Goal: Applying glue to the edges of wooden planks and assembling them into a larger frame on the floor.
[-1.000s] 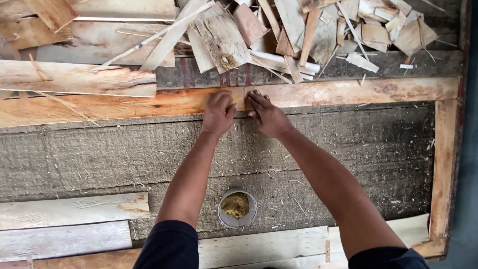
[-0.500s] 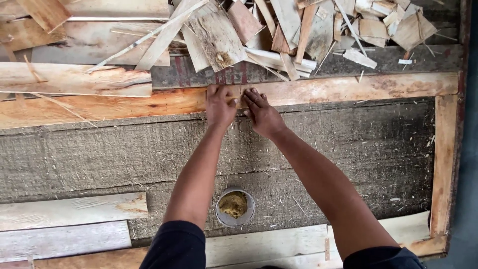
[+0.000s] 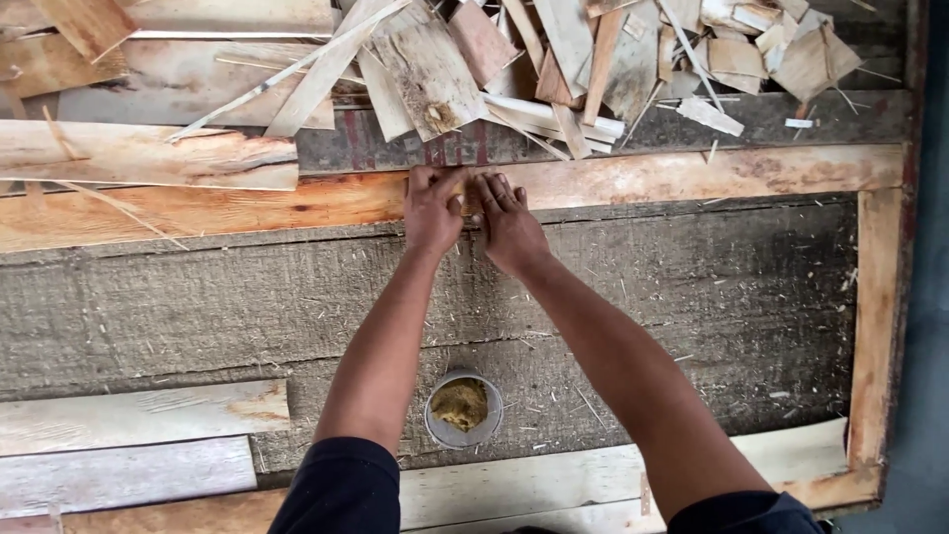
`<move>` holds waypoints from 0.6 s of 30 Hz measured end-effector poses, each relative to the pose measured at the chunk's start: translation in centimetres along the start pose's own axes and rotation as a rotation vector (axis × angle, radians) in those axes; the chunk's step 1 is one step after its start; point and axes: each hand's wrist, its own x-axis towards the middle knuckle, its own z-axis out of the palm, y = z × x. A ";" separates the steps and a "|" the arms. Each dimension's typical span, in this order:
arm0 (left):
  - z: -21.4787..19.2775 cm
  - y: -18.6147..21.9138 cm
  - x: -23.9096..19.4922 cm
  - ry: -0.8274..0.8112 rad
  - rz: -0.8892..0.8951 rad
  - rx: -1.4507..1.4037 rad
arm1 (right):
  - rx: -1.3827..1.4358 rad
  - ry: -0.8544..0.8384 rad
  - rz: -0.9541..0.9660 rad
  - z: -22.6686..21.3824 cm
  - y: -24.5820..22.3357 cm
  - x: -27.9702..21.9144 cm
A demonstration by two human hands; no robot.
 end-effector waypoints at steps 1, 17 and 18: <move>-0.4 0.3 0.1 0.002 -0.003 0.004 | 0.002 -0.001 -0.005 0.0 -1.0 0.4; -4.9 3.8 -2.5 -0.163 0.023 0.057 | -0.149 -0.152 0.014 -1.8 -1.2 -3.8; -5.8 4.2 -3.4 -0.209 0.019 0.025 | -0.134 -0.143 -0.003 -1.6 -1.1 -4.8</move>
